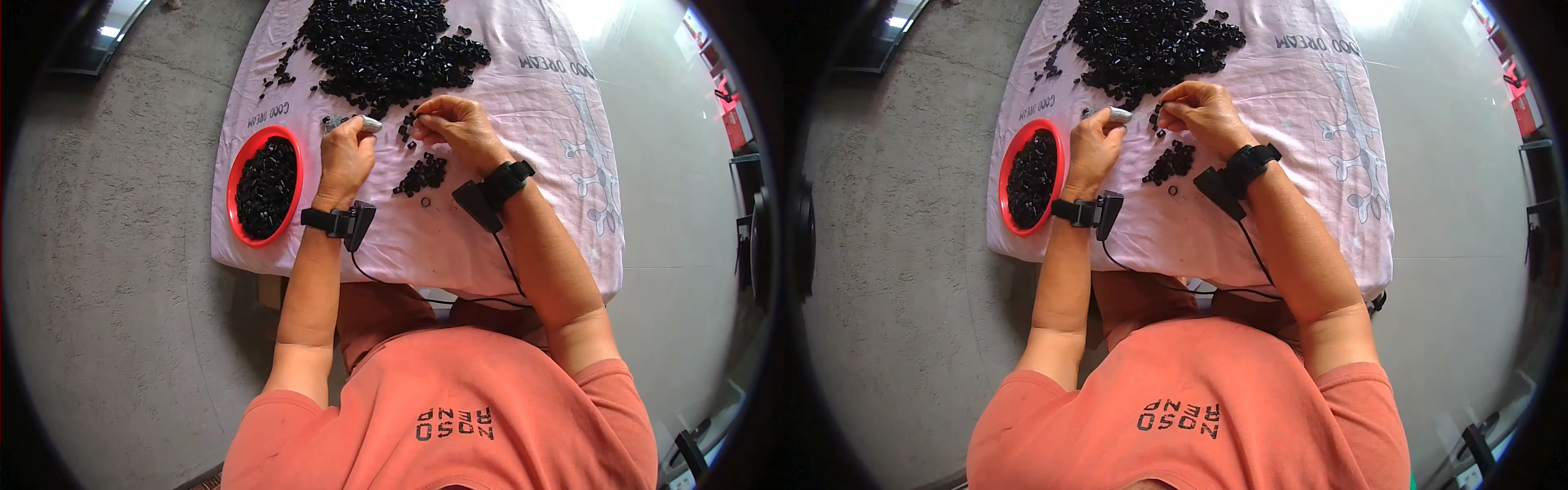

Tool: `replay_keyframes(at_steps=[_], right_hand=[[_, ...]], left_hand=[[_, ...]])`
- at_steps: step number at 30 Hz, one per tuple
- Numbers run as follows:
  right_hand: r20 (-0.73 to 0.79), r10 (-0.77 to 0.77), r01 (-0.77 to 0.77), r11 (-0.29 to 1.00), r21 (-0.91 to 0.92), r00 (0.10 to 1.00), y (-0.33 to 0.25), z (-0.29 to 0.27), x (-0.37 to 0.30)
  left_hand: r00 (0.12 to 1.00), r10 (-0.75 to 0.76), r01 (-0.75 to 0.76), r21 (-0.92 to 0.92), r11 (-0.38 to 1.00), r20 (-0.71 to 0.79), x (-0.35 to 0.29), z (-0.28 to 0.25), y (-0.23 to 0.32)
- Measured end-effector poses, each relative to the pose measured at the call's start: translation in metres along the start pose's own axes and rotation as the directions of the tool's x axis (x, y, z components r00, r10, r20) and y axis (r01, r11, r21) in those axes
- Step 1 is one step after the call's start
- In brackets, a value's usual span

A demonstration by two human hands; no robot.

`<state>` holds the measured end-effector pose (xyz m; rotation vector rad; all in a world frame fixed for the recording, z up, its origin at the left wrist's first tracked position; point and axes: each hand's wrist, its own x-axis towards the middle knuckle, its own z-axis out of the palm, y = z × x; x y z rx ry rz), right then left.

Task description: Assembling small black plastic components onto metal parts at a table.

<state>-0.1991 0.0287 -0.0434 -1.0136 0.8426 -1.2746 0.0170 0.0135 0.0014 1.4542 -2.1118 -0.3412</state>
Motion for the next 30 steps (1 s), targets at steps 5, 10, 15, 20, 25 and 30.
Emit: replay_keyframes(at_steps=[5, 10, 15, 20, 25, 30], right_hand=[[-0.007, 0.011, -0.011, 1.0, 0.001, 1.0, -0.002, 0.002, -0.002], [0.04, 0.034, -0.032, 0.998, -0.047, 0.999, 0.0, -0.001, -0.001], [0.061, 0.061, -0.057, 0.996, -0.07, 0.996, -0.004, 0.0, -0.003], [0.064, 0.088, -0.086, 0.996, -0.038, 0.994, -0.007, 0.001, -0.005], [0.114, 0.11, -0.118, 0.991, 0.065, 0.987, -0.008, 0.005, -0.008], [0.127, 0.128, -0.143, 0.983, 0.112, 0.984, -0.011, 0.005, -0.009]], left_hand=[[0.995, 0.085, -0.082, 0.078, 0.994, -0.044, 0.002, 0.017, 0.002], [1.0, 0.006, -0.009, 0.145, 0.989, 0.024, 0.007, 0.023, 0.009], [0.997, 0.02, -0.036, 0.205, 0.978, 0.081, 0.01, 0.027, 0.007], [0.993, 0.12, -0.118, 0.081, 0.99, -0.02, 0.009, 0.019, 0.014], [0.998, -0.061, 0.055, -0.425, 0.903, 0.0, 0.008, 0.013, 0.028], [0.986, -0.16, 0.153, -0.657, 0.738, 0.05, 0.002, 0.011, 0.048]])
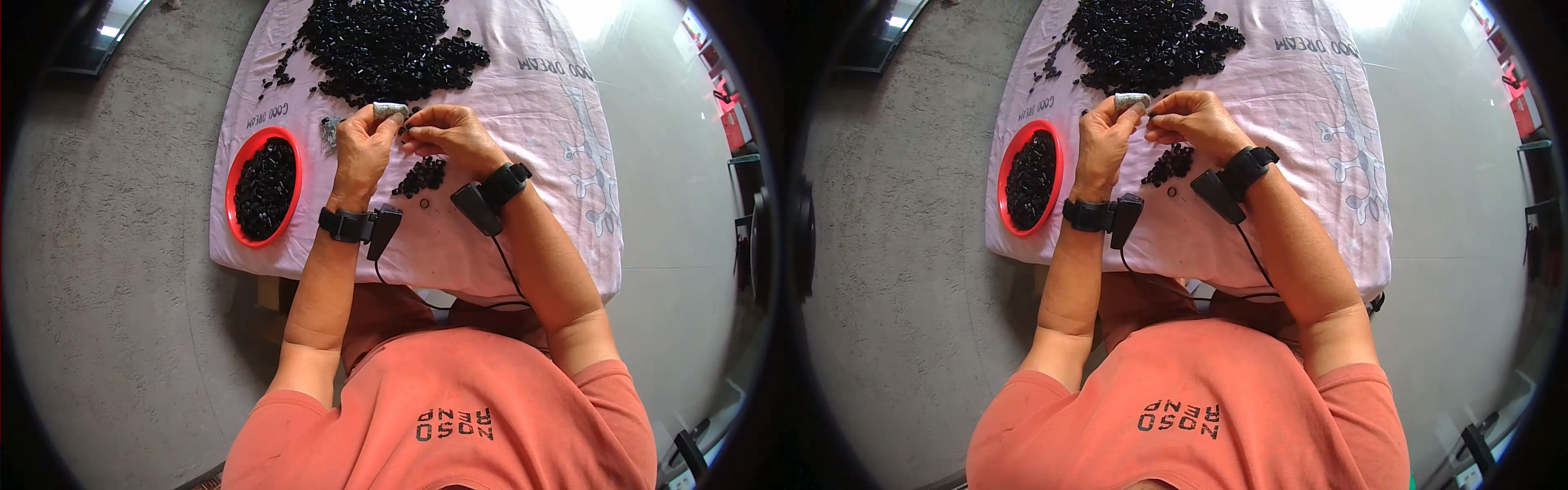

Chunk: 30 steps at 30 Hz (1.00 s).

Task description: Assembling small black plastic components onto metal parts at a table.

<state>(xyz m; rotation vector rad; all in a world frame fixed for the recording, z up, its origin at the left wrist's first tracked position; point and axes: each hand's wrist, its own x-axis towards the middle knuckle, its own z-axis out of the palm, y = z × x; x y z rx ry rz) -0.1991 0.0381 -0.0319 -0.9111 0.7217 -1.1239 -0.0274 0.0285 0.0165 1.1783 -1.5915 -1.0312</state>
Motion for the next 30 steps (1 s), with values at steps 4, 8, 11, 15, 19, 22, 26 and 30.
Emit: replay_keyframes(at_steps=[4, 8, 11, 15, 19, 22, 26, 30], right_hand=[[0.009, 0.011, -0.011, 1.0, 0.027, 1.0, -0.002, 0.002, -0.001], [0.018, 0.012, -0.013, 0.999, 0.04, 1.0, 0.0, 0.001, 0.0], [0.015, 0.008, -0.008, 0.999, 0.037, 1.0, -0.001, 0.002, -0.001], [0.014, 0.002, -0.003, 0.998, 0.055, 1.0, 0.0, 0.003, -0.002], [0.006, 0.013, -0.013, 0.998, 0.068, 1.0, 0.001, 0.002, -0.001], [-0.004, 0.011, -0.01, 0.997, 0.074, 1.0, -0.001, 0.0, -0.002], [-0.023, 0.001, 0.0, 0.998, 0.066, 1.0, -0.001, -0.004, -0.001], [-0.023, -0.052, 0.054, 0.995, 0.087, 0.998, -0.002, -0.01, 0.0]], left_hand=[[1.0, 0.001, -0.001, -0.002, 1.0, -0.005, -0.001, -0.001, -0.007], [0.999, 0.027, -0.027, -0.01, 1.0, -0.026, -0.001, 0.003, -0.009], [0.999, 0.038, -0.038, -0.011, 0.999, -0.026, -0.002, 0.004, -0.008], [0.998, 0.054, -0.054, 0.005, 0.999, -0.039, -0.003, 0.007, -0.005], [0.984, 0.17, -0.151, 0.239, 0.959, -0.058, -0.002, 0.005, -0.006], [0.959, 0.282, -0.242, 0.401, 0.883, -0.042, -0.005, 0.01, 0.001], [0.934, 0.356, -0.314, 0.46, 0.831, -0.006, -0.004, 0.014, 0.009], [0.925, 0.38, -0.344, 0.441, 0.829, 0.007, 0.001, 0.019, 0.008]])
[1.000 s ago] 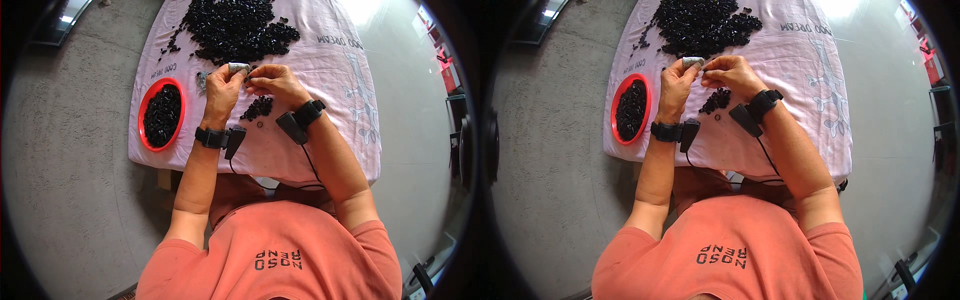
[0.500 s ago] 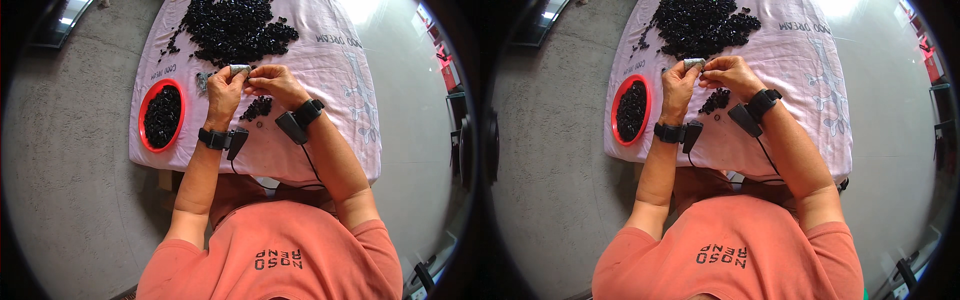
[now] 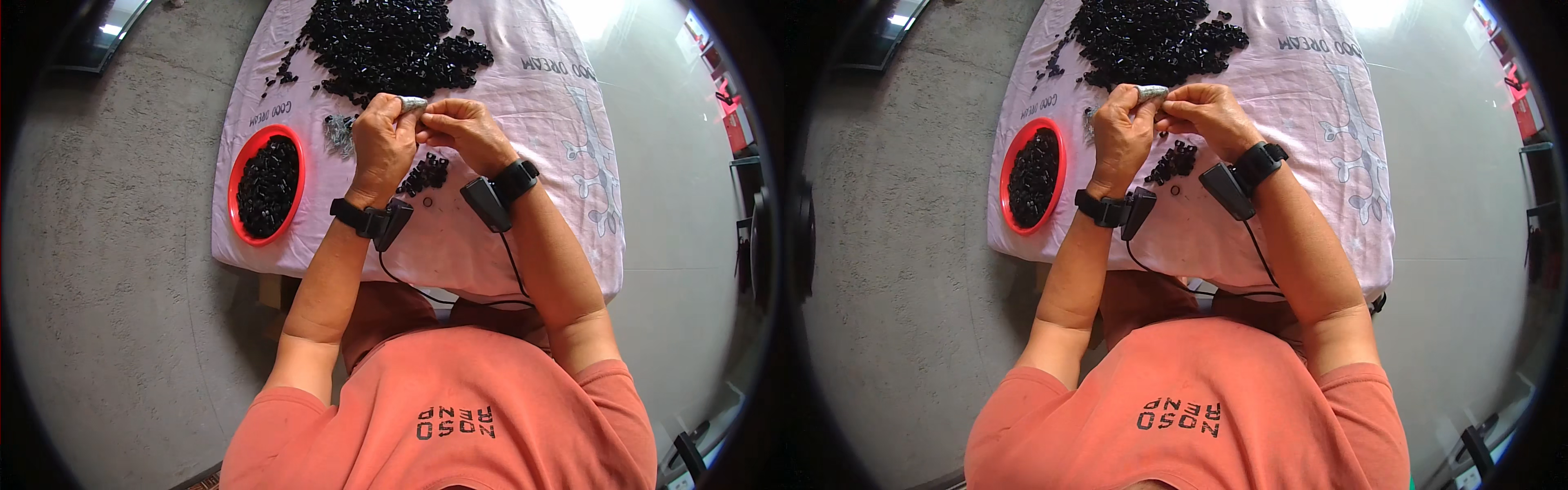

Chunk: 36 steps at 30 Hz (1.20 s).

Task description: Assembling small black plastic components onto metal parts at a table.

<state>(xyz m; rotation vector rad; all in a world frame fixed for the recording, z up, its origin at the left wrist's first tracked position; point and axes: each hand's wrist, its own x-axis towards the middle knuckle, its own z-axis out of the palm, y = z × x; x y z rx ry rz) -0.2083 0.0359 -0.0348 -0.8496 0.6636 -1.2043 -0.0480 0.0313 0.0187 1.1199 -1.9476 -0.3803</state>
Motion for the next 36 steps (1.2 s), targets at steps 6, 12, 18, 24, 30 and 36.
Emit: replay_keyframes(at_steps=[6, 12, 18, 24, 30, 36], right_hand=[[-0.056, -0.082, 0.087, 0.993, 0.082, 0.995, -0.006, -0.009, 0.002], [-0.191, -0.177, 0.187, 0.982, 0.035, 0.965, -0.01, -0.021, 0.004], [-0.203, -0.168, 0.163, 0.986, -0.043, 0.965, -0.012, -0.018, 0.003], [-0.19, -0.186, 0.18, 0.983, -0.049, 0.964, -0.01, -0.015, 0.003], [-0.129, -0.154, 0.142, 0.985, -0.094, 0.98, -0.004, -0.02, 0.007], [-0.075, -0.101, 0.091, 0.988, -0.122, 0.992, -0.003, -0.014, 0.005]], left_hand=[[0.998, -0.001, -0.001, -0.027, 1.0, -0.068, 0.009, -0.002, 0.006], [0.979, -0.109, 0.084, 0.145, 0.986, 0.175, 0.01, 0.001, -0.029], [0.959, -0.008, -0.052, 0.205, 0.977, 0.284, 0.003, 0.014, -0.021], [0.949, 0.042, -0.122, 0.241, 0.963, 0.312, -0.005, 0.023, -0.021], [0.96, -0.037, -0.016, 0.186, 0.982, 0.277, -0.007, 0.017, -0.021], [0.971, -0.202, 0.212, -0.075, 0.974, 0.125, 0.0, -0.004, -0.029]])
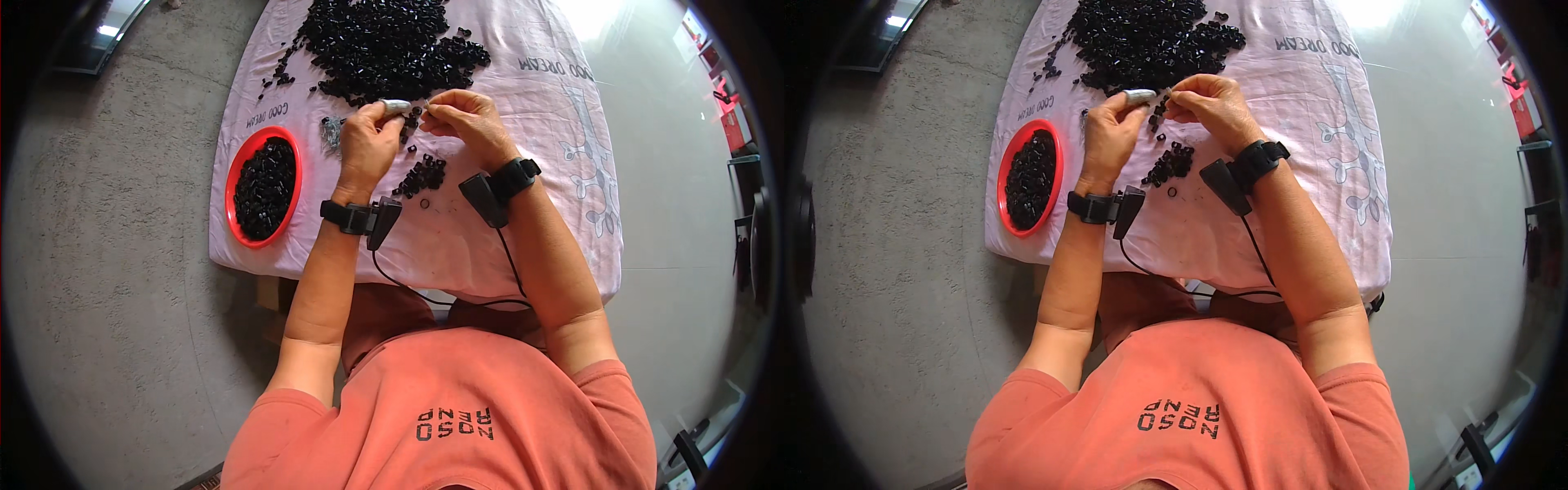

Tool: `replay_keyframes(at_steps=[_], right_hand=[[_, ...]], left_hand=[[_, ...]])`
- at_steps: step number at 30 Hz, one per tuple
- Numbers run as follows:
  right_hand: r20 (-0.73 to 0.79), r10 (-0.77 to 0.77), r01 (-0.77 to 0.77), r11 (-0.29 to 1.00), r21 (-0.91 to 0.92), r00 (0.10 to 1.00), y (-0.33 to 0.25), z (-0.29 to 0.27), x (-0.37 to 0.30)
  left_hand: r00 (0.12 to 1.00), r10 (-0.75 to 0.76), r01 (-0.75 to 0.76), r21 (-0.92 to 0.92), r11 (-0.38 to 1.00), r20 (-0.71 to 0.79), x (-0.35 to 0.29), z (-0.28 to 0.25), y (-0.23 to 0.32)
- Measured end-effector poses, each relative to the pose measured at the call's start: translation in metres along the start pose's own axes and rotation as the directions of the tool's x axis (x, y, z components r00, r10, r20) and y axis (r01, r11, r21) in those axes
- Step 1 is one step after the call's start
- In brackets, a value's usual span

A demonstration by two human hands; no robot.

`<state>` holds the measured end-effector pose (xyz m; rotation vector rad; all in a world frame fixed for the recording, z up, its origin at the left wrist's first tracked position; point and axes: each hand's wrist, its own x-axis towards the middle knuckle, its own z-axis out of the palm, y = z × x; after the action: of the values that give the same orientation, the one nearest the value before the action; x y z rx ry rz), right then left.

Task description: Assembling small black plastic components onto metal parts at a table.

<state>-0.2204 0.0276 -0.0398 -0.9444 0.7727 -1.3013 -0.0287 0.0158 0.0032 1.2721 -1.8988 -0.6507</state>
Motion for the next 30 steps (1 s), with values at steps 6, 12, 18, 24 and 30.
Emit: replay_keyframes(at_steps=[6, 12, 18, 24, 30], right_hand=[[0.047, 0.041, -0.038, 0.998, -0.05, 0.998, 0.002, 0.015, -0.005], [0.089, 0.072, -0.062, 0.992, -0.106, 0.993, 0.004, 0.015, -0.004], [0.094, 0.079, -0.067, 0.99, -0.127, 0.992, 0.003, 0.015, -0.005], [0.09, 0.084, -0.073, 0.989, -0.126, 0.992, 0.001, 0.016, -0.006], [0.086, 0.077, -0.068, 0.992, -0.104, 0.993, 0.002, 0.016, -0.007]], left_hand=[[0.965, -0.254, 0.244, -0.571, 0.784, 0.064, -0.001, -0.005, 0.008], [0.953, -0.3, 0.259, -0.614, 0.745, 0.038, -0.005, 0.004, 0.006], [0.958, -0.286, 0.246, -0.591, 0.769, 0.027, -0.004, 0.007, 0.008], [0.972, -0.234, 0.182, -0.547, 0.817, -0.025, -0.006, 0.008, 0.011], [0.979, -0.195, 0.143, -0.472, 0.87, -0.063, -0.007, 0.009, 0.01]])
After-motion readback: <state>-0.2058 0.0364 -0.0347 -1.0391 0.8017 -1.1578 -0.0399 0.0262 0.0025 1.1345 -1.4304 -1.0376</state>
